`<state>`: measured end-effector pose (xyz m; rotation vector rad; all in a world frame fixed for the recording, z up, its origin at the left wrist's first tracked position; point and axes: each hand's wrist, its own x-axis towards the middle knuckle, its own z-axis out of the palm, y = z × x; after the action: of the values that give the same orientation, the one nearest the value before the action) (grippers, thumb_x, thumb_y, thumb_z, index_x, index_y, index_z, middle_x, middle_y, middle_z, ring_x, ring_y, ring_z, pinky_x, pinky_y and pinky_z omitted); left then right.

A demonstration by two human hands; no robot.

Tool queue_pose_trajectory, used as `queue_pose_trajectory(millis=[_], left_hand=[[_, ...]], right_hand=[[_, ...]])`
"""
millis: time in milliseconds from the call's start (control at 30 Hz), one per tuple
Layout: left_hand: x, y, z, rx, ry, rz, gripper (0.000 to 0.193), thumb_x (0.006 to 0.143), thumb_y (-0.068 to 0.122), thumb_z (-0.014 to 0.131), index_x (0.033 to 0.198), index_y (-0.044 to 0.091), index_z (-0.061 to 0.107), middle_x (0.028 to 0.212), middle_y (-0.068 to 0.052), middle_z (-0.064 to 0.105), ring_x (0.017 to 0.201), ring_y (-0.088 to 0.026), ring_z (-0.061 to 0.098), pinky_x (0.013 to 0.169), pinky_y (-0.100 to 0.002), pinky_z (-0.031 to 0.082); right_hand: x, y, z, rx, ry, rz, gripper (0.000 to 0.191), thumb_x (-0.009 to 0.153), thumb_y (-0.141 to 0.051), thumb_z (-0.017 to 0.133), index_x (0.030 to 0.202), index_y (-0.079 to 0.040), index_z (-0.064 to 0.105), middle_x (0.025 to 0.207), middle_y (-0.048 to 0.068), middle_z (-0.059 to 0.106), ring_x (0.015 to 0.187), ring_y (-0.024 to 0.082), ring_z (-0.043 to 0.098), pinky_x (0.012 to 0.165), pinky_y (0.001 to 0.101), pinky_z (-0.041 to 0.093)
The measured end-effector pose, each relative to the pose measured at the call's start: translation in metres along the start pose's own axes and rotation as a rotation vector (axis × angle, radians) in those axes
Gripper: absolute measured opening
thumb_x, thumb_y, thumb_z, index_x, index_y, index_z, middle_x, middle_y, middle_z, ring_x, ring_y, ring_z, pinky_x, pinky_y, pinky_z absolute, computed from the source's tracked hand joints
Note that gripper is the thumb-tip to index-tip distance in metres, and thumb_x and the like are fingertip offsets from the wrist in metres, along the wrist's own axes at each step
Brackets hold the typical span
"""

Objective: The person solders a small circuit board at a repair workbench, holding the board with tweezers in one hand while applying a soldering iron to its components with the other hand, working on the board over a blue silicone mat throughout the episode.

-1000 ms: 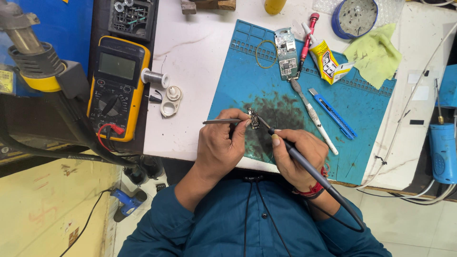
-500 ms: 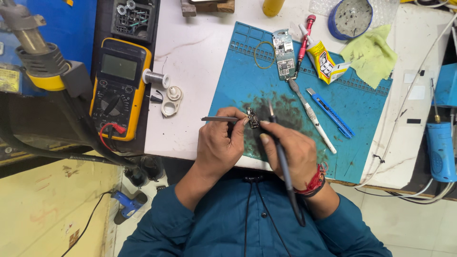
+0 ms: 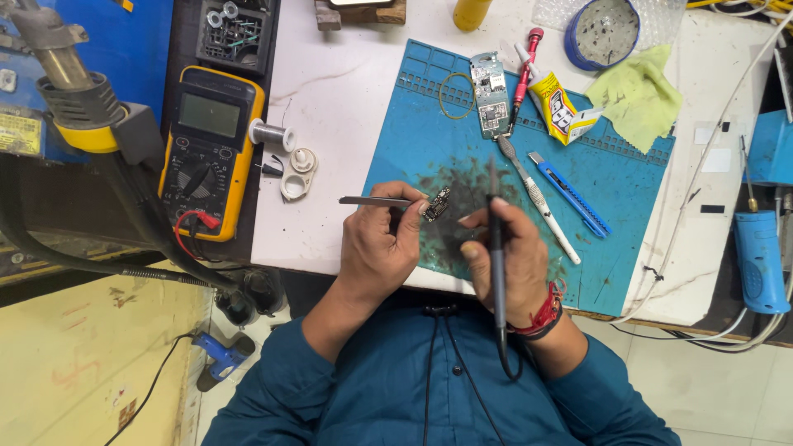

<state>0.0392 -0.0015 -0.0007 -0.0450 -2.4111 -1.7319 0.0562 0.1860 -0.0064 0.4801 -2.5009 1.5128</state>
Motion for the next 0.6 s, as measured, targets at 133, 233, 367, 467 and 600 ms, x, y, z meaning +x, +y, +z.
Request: queue_pose_trajectory(millis=[133,233,367,467,600], left_hand=[[0.0001,-0.0015,-0.0008,0.014,-0.022,-0.023,0.009,0.100,0.007,0.069,0.106,0.004,0.062,0.083,-0.007,0.072,0.064,-0.016,0.071,0.059,-0.030,0.054],[0.0004,-0.0026,-0.0005,0.025,-0.039,-0.016,0.009,0.100,0.007,0.068,0.105,0.004,0.062,0.082,-0.007,0.071,0.063,-0.017,0.071,0.058,-0.030,0.054],[0.0002,-0.0054,0.0003,0.050,-0.038,0.045,0.010,0.100,0.006,0.068,0.106,0.005,0.060,0.083,-0.007,0.071,0.065,-0.019,0.070,0.058,-0.032,0.054],[-0.0004,-0.0071,0.0005,0.053,-0.050,0.082,0.011,0.100,0.004,0.068,0.107,0.004,0.059,0.086,-0.007,0.071,0.064,-0.020,0.070,0.059,-0.033,0.054],[-0.0012,-0.0084,0.0011,0.045,-0.050,0.080,0.012,0.100,0.004,0.068,0.107,0.004,0.059,0.089,-0.007,0.071,0.066,-0.019,0.071,0.059,-0.032,0.055]], right_hand=[[-0.0048,0.0054,-0.0006,-0.127,0.108,-0.014,0.033,0.106,-0.012,0.070,0.132,0.002,0.056,0.094,0.012,0.076,0.075,0.019,0.075,0.068,0.0283,0.056],[-0.0070,0.0043,-0.0061,-0.142,0.098,-0.120,0.024,0.101,-0.012,0.071,0.120,0.000,0.064,0.085,0.012,0.072,0.072,0.023,0.070,0.066,0.0310,0.051],[-0.0045,0.0041,-0.0051,-0.059,0.082,-0.078,0.012,0.096,-0.007,0.071,0.105,0.001,0.069,0.071,0.009,0.063,0.059,0.020,0.061,0.057,0.0314,0.044],[-0.0025,0.0038,-0.0039,-0.040,0.042,-0.112,0.008,0.096,-0.006,0.070,0.102,-0.001,0.068,0.076,0.010,0.066,0.061,0.021,0.063,0.058,0.0309,0.046],[-0.0013,0.0020,-0.0040,-0.049,0.023,-0.078,0.008,0.094,-0.006,0.071,0.100,-0.001,0.069,0.073,0.010,0.065,0.059,0.021,0.062,0.056,0.0311,0.045]])
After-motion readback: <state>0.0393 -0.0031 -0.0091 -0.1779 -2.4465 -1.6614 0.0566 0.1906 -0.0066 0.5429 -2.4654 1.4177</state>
